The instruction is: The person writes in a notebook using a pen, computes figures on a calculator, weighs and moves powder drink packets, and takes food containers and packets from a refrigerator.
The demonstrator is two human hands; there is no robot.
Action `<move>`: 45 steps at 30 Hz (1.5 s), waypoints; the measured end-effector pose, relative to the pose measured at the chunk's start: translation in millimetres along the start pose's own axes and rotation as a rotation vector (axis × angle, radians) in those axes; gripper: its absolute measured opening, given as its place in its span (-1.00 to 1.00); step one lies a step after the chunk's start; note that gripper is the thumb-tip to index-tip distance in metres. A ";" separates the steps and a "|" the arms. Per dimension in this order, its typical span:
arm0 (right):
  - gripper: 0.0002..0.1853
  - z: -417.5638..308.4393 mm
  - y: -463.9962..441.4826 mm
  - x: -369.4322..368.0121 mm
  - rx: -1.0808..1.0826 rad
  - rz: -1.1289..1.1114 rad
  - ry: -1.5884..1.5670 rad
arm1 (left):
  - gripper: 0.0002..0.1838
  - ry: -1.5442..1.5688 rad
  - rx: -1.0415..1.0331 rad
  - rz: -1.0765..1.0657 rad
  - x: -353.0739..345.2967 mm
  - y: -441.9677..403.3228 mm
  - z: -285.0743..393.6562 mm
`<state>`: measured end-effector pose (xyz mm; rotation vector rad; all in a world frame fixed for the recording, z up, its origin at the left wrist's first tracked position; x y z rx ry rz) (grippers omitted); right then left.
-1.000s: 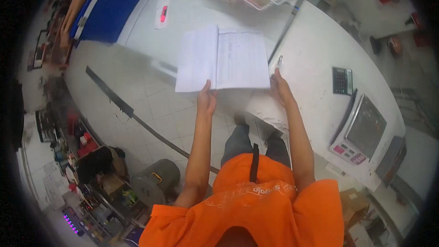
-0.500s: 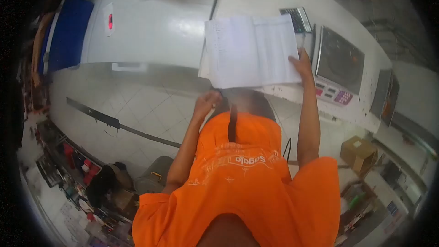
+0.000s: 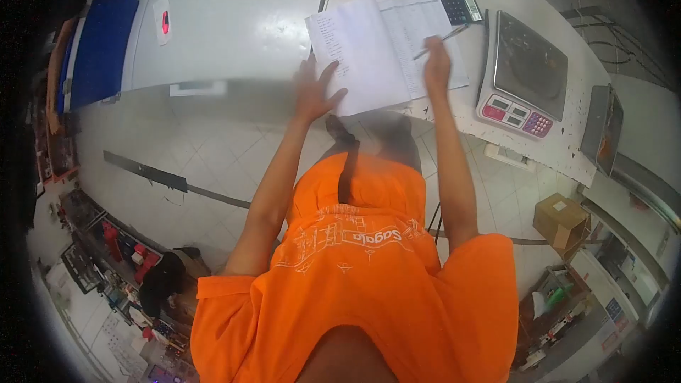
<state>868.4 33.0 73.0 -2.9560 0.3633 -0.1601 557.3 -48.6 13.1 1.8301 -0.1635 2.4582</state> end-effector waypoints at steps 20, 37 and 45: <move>-0.82 -0.4 126.0 -111.7 0.129 -0.152 0.113 | -0.10 0.002 0.012 -0.101 -12.8 -0.5 -8.1; -0.73 38.5 124.5 -99.5 0.019 -0.243 -0.101 | -0.03 -0.120 -0.046 -0.163 -12.4 -1.0 -10.2; -0.70 5.1 124.8 -55.0 -0.146 -0.220 -0.081 | 0.05 -0.152 -0.048 -0.333 -17.0 -8.4 -5.5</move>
Point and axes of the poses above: each hand's wrist, its own y-axis away from the middle knuckle, its own x-axis out of the back of the hand, z = x × y, the point moved 6 cm from there along -y, towards the middle knuckle, and after that the axes turned 14 degrees about -y, right-handed, at the moved point
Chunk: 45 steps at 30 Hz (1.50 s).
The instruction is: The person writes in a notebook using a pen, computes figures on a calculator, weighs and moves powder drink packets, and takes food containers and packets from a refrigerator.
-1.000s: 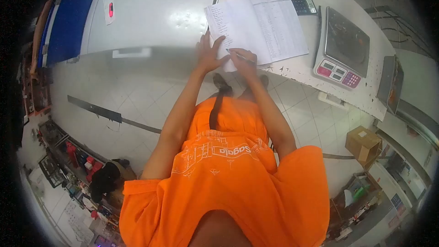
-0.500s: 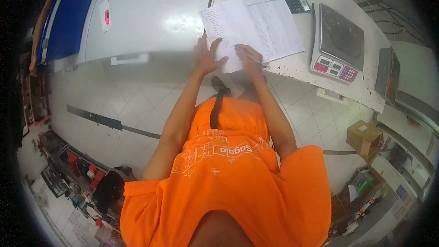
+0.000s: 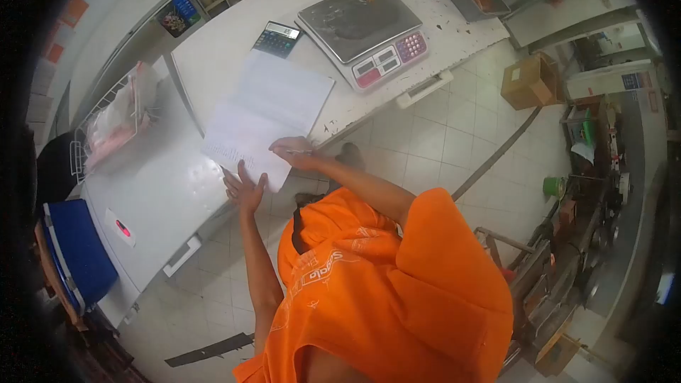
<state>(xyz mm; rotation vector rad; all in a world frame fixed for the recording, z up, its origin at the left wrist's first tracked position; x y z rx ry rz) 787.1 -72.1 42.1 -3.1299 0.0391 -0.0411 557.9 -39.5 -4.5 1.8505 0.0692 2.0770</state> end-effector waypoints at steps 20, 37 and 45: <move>-0.86 21.1 -35.6 -72.7 -0.029 -0.263 -0.003 | 0.07 0.078 0.028 -0.060 -10.4 -3.5 -7.6; -0.82 25.7 -30.2 -71.7 0.000 -0.291 0.033 | 0.11 0.048 0.018 -0.140 -10.8 -3.2 -4.3; -0.83 26.7 -37.1 -78.2 0.046 -0.287 0.115 | 0.09 0.034 0.012 -0.130 -5.2 -1.7 -3.4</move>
Point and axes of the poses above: each hand's wrist, its own y-axis away from the middle knuckle, its own x-axis out of the back of the hand, z = x × y, the point moved 6 cm from there along -y, towards the middle knuckle, and after that the axes turned 14 degrees about -y, right-handed, at the moved point
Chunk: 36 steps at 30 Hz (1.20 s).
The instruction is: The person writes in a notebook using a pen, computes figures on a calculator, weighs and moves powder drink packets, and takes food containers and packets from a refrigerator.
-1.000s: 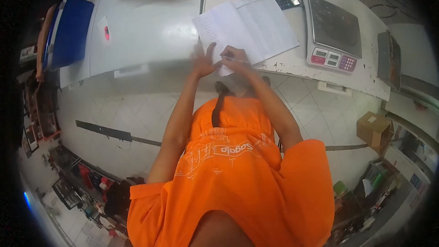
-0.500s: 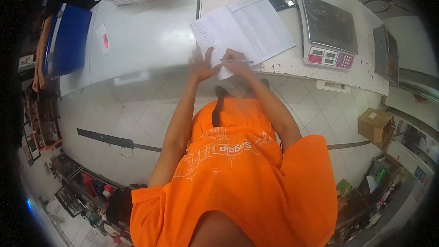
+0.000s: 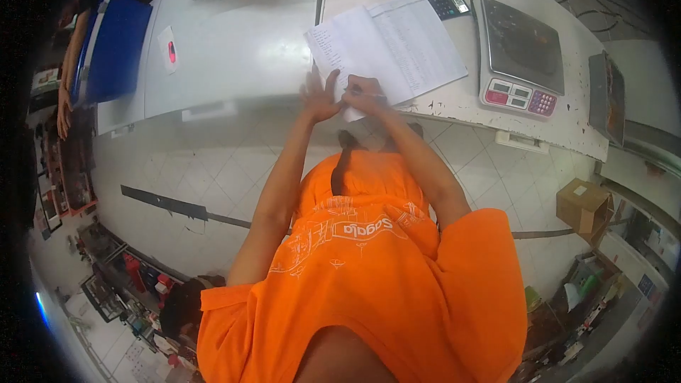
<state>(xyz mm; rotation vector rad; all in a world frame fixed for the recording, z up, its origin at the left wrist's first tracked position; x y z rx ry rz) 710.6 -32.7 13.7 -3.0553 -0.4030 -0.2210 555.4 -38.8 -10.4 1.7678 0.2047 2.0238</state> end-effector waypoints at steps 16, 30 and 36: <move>-0.73 3.7 -0.1 -5.5 -0.093 -0.042 0.037 | 0.02 0.003 0.008 0.080 -7.9 -1.7 -2.8; -0.72 2.1 0.5 -5.4 -0.109 -0.068 0.017 | 0.03 0.008 0.003 0.051 -6.3 -1.7 -1.7; -0.73 5.2 0.2 -4.3 -0.119 -0.041 0.038 | 0.04 0.008 -0.003 0.053 -9.4 -2.3 -2.0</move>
Point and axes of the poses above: each hand's wrist, its own y-axis away from the middle knuckle, its own x-axis out of the back of the hand, z = x × y, the point moved 6 cm from there along -y, towards the middle knuckle, and after that the axes turned 14 degrees about -y, right-handed, at the moved point
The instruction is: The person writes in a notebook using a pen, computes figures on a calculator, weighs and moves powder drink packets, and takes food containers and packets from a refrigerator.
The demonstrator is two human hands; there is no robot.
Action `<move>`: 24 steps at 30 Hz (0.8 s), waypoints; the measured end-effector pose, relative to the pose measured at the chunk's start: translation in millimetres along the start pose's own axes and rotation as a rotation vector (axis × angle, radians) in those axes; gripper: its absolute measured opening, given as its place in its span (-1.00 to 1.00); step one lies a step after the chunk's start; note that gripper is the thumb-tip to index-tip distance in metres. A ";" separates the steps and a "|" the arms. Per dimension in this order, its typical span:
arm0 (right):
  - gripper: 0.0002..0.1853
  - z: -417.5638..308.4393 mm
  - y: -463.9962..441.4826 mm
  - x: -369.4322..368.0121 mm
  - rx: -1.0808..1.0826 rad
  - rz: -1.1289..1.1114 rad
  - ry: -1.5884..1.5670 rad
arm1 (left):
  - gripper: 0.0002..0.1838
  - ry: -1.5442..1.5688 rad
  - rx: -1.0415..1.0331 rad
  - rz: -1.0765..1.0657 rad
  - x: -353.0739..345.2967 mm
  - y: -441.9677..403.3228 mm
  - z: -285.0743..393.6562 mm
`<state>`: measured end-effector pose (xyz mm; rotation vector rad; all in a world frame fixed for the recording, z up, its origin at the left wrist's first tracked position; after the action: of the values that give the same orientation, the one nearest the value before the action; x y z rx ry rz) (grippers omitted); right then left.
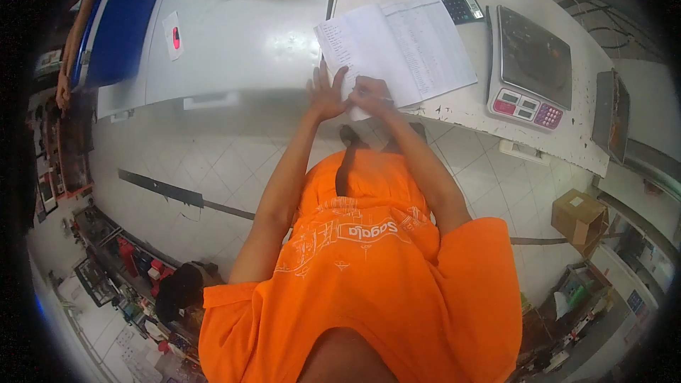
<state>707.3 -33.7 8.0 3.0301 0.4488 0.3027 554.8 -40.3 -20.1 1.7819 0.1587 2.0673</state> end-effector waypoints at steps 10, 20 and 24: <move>-0.75 3.1 -3.5 1.0 0.033 0.004 0.012 | 0.04 0.001 -0.001 0.006 2.0 -1.1 -0.7; -0.74 -0.2 -1.8 1.6 0.038 0.011 -0.016 | 0.05 -0.002 0.000 0.000 2.9 0.0 -0.2; -0.75 -1.7 -1.4 1.1 0.045 0.016 -0.017 | 0.06 -0.007 -0.002 -0.001 2.9 0.3 0.1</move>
<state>707.6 -32.0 9.7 3.0787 0.4368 0.2715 554.5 -39.5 -17.4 1.7877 0.1557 2.0589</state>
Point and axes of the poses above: each hand's wrist, its own y-axis away from the middle knuckle, its own x-axis out of the back of the hand, z = x × y, the point moved 6 cm from there along -y, towards the middle knuckle, and after that the axes turned 14 degrees about -y, right-handed, at the moved point
